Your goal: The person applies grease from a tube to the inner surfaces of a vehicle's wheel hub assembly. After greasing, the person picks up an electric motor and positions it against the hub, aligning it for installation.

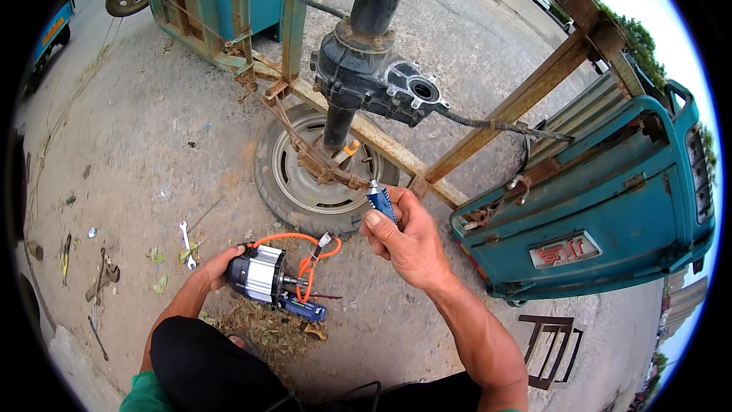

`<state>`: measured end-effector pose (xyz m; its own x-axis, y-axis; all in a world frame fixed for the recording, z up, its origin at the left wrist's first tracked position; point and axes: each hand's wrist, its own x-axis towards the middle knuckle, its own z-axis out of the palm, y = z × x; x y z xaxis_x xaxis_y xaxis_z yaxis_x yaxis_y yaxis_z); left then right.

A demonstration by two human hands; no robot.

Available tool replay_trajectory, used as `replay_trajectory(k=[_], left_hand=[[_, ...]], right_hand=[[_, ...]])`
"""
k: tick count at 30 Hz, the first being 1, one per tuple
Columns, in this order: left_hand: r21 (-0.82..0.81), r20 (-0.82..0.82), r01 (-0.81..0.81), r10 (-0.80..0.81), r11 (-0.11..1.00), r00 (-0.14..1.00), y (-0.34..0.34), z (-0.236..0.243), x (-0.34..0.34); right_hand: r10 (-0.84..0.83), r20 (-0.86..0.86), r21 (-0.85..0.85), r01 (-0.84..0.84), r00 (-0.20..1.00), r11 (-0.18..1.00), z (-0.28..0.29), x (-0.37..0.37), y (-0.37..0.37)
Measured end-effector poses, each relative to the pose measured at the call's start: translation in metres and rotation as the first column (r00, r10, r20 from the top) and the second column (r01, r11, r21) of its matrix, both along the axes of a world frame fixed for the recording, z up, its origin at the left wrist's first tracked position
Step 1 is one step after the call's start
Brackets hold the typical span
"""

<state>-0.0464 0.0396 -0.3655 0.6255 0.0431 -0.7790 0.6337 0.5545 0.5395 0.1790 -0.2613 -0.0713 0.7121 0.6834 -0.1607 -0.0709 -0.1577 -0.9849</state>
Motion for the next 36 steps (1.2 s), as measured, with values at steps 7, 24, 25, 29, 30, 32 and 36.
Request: replay_trajectory(k=[7,24,25,29,30,32,36], left_hand=[[0.143,-0.082,0.107,-0.096,0.984,0.992,-0.006,0.023,0.009],[0.204,-0.101,0.204,-0.186,0.957,0.977,0.006,0.022,0.018],[0.223,-0.104,0.211,-0.192,0.952,0.976,0.008,0.021,0.021],[0.252,-0.103,0.256,-0.237,0.933,0.966,0.011,0.030,0.028],[0.253,-0.108,0.271,-0.252,0.929,0.962,0.014,0.025,0.028],[0.254,-0.114,0.295,-0.274,0.921,0.955,0.018,0.012,0.029],[0.479,-0.202,0.409,-0.356,0.776,0.912,0.040,0.020,0.028]], right_hand=[[0.055,0.342,-0.104,-0.020,0.938,0.994,0.032,0.026,-0.010],[0.357,0.686,-0.620,0.253,0.634,0.742,0.136,0.106,0.044],[0.380,0.707,-0.627,0.282,0.596,0.726,0.139,0.109,0.048],[0.483,0.719,-0.669,0.311,0.500,0.675,0.143,0.127,0.064],[0.501,0.712,-0.679,0.297,0.493,0.671,0.144,0.129,0.064],[0.541,0.696,-0.698,0.268,0.473,0.664,0.148,0.134,0.065],[0.607,0.686,-0.718,0.240,0.401,0.653,0.137,0.152,0.072]])
